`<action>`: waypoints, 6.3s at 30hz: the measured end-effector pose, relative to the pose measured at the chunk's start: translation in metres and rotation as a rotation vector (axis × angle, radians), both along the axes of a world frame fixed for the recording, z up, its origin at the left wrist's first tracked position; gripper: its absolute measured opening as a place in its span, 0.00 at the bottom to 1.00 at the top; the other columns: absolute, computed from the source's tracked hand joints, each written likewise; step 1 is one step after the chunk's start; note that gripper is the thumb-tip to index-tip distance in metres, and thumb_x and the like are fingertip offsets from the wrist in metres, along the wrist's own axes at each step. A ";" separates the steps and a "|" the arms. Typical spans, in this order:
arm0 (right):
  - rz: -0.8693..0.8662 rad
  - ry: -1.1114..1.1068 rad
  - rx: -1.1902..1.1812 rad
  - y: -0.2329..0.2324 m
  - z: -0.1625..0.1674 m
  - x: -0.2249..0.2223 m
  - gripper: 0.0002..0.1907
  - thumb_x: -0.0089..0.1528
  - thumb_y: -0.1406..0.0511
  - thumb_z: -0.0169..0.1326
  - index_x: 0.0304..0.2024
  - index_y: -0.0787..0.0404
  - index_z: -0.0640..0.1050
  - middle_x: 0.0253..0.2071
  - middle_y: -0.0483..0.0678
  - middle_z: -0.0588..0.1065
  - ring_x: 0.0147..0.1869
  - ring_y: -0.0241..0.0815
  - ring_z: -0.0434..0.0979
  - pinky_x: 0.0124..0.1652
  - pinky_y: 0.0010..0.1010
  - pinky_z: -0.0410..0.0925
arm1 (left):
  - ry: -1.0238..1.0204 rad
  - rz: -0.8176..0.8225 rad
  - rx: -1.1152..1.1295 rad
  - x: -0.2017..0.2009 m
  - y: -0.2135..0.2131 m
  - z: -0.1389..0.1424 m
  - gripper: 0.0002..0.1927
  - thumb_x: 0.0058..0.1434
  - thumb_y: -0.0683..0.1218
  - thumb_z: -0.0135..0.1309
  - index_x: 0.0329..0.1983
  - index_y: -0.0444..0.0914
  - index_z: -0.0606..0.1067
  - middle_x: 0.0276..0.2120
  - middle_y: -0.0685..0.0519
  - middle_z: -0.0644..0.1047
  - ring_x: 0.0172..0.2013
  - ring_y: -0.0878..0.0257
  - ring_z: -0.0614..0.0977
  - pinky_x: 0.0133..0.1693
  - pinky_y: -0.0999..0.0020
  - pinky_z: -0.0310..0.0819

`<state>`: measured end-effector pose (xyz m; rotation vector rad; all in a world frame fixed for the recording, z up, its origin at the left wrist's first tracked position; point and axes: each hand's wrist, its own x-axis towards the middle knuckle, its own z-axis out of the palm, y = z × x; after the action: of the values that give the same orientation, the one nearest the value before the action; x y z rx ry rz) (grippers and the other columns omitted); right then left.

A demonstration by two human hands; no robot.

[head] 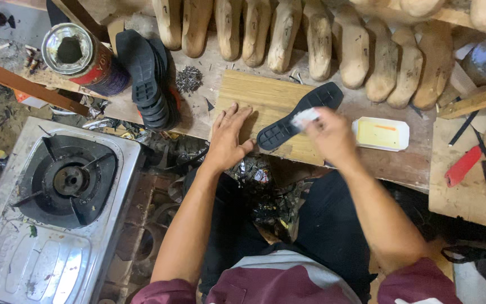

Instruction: The person pours liquid from a white plastic jug into a small tray, then uses a sponge applicator to spread the liquid over the bottom of black shoe soles, working one sole at a time on a wooden board and setting treated soles aside.

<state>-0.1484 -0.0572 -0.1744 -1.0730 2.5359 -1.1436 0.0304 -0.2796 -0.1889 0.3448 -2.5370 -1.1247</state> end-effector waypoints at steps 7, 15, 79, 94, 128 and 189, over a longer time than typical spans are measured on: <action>-0.235 0.129 -0.058 0.024 0.028 -0.025 0.12 0.65 0.65 0.62 0.48 0.64 0.80 0.39 0.53 0.82 0.39 0.40 0.83 0.39 0.31 0.73 | 0.066 0.023 -0.209 0.002 0.041 0.008 0.45 0.48 0.57 0.70 0.67 0.40 0.67 0.54 0.44 0.75 0.60 0.44 0.69 0.68 0.39 0.44; 0.227 0.448 -0.060 -0.015 0.017 0.036 0.09 0.63 0.66 0.58 0.44 0.63 0.80 0.40 0.53 0.79 0.45 0.53 0.80 0.44 0.42 0.72 | 0.070 0.127 -0.287 0.028 0.061 0.014 0.45 0.44 0.50 0.69 0.66 0.39 0.67 0.44 0.47 0.75 0.52 0.47 0.73 0.66 0.39 0.49; -0.714 -0.727 -0.868 0.386 -0.007 0.298 0.48 0.54 0.83 0.46 0.77 0.57 0.60 0.71 0.49 0.64 0.55 0.37 0.71 0.50 0.25 0.68 | -0.369 -0.082 1.108 0.123 0.256 -0.096 0.22 0.64 0.36 0.50 0.62 0.33 0.67 0.53 0.44 0.76 0.48 0.55 0.81 0.51 0.62 0.76; -1.553 -0.785 -0.986 0.489 -0.175 0.237 0.26 0.63 0.74 0.46 0.65 0.56 0.67 0.53 0.53 0.74 0.48 0.45 0.80 0.43 0.38 0.78 | -0.620 -0.263 0.698 0.112 0.306 -0.121 0.22 0.63 0.40 0.56 0.60 0.31 0.72 0.53 0.44 0.80 0.53 0.57 0.79 0.57 0.64 0.72; -0.895 -0.310 -0.231 0.438 -0.132 0.196 0.21 0.70 0.59 0.56 0.62 0.64 0.77 0.60 0.50 0.76 0.63 0.40 0.74 0.59 0.33 0.65 | 0.111 0.185 0.452 0.109 0.158 -0.007 0.13 0.72 0.38 0.53 0.58 0.30 0.75 0.52 0.46 0.79 0.54 0.62 0.79 0.61 0.68 0.71; -0.954 -0.857 0.586 0.588 -0.264 0.157 0.38 0.60 0.51 0.59 0.69 0.56 0.65 0.69 0.55 0.64 0.69 0.57 0.66 0.61 0.46 0.65 | 0.007 -0.624 0.122 -0.137 0.494 -0.045 0.21 0.70 0.47 0.54 0.63 0.32 0.75 0.64 0.40 0.71 0.66 0.50 0.71 0.68 0.57 0.65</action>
<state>0.0085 0.5308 -0.4380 0.7103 2.2945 -0.6275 -0.1064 0.2143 -0.2338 -0.4603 -2.6453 -1.4822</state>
